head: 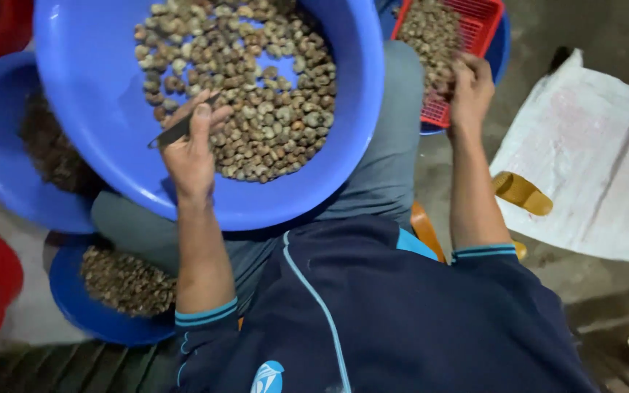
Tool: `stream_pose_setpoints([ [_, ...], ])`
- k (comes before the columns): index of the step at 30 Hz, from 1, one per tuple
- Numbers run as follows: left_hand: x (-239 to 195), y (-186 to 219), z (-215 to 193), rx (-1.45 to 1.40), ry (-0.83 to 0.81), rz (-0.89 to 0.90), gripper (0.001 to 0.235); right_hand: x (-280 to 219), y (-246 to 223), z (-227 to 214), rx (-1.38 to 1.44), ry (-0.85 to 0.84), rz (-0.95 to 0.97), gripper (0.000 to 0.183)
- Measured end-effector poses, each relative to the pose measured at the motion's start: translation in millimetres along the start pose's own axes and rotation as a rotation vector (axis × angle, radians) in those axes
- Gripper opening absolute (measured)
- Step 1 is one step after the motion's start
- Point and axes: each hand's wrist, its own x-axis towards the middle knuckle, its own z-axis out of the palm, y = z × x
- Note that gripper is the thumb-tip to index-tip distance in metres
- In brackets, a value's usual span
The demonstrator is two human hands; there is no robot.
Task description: The person sits with a large blue basin of nuts on their lap and uses a small knife to peel the outer skin off individual nuts. The peeled nuts are then placed into a red basket to the right.
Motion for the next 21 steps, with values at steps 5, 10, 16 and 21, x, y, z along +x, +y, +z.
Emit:
stream_pose_setpoints([
  [5,2,0,-2,0.119,0.070,0.039,0.030,9,40,-15,-0.029,-0.052,-0.033,0.041],
  [10,3,6,1,0.143,0.063,0.036,0.030,-19,-42,38,-0.170,-0.095,-0.453,0.040],
  [16,4,-4,-4,0.231,0.076,0.015,0.029,-82,-138,139,-0.181,-0.365,-0.926,0.032],
  [21,2,-5,-6,0.115,0.095,0.046,0.025,-105,-115,217,-0.674,-0.824,-1.105,0.027],
])
